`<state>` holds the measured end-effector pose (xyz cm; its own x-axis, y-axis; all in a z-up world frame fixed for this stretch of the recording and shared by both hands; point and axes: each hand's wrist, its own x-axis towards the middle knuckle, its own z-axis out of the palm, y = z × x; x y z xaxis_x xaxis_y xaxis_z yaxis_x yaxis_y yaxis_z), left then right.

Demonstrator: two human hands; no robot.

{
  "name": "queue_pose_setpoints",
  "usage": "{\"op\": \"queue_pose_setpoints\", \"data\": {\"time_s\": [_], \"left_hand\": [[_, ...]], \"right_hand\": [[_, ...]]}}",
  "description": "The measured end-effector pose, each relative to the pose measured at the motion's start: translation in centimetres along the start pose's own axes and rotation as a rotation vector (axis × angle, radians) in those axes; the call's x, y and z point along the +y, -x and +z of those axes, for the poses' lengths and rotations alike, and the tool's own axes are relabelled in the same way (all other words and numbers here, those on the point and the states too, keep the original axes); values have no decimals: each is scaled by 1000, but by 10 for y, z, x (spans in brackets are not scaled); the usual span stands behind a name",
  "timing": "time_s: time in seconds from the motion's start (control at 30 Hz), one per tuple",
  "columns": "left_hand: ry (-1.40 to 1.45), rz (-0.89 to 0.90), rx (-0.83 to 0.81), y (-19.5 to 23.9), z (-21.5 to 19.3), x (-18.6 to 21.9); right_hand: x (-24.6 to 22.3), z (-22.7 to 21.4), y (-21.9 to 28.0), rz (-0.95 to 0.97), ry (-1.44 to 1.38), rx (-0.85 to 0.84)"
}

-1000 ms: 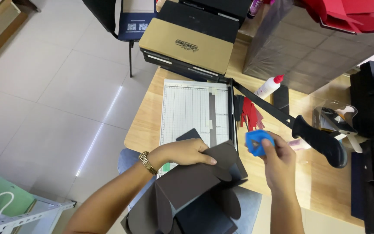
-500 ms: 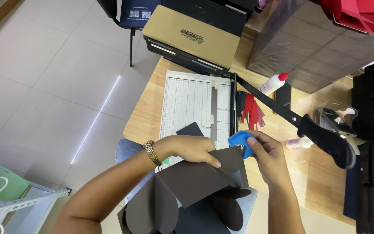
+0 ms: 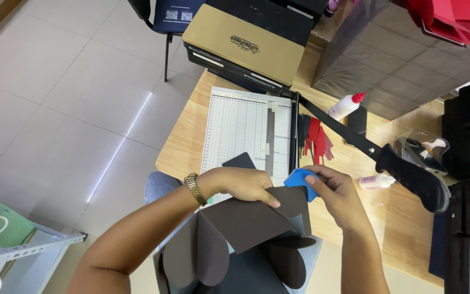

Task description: Cutting cardstock with a paper trimmer and assembling a paper box using tape

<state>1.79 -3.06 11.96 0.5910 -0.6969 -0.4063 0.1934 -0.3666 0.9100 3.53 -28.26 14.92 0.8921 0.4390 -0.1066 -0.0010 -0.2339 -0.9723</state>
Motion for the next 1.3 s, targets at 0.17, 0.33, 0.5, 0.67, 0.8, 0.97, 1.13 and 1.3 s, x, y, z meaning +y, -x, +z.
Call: {"op": "queue_pose_setpoints", "data": {"time_s": [0.17, 0.33, 0.5, 0.67, 0.8, 0.97, 1.13, 1.3], "left_hand": [[-14, -3, 11, -13, 4, -25], [-1, -15, 32, -14, -1, -27], [50, -28, 22, -13, 3, -27], [95, -12, 17, -15, 2, -26], [100, -1, 29, -9, 4, -19], [79, 24, 46, -11, 7, -19], [75, 9, 53, -14, 7, -23], [63, 8, 61, -21, 4, -34]], "right_hand": [[-5, 4, 0, 23, 12, -36], [0, 9, 1, 21, 0, -14], [6, 7, -1, 31, -42, -7], [4, 6, -1, 25, -123, 14], [7, 4, -6, 15, -111, 10], [4, 7, -3, 15, -60, 9], [5, 7, -1, 0, -10, 17], [5, 11, -2, -31, 15, 38]]}}
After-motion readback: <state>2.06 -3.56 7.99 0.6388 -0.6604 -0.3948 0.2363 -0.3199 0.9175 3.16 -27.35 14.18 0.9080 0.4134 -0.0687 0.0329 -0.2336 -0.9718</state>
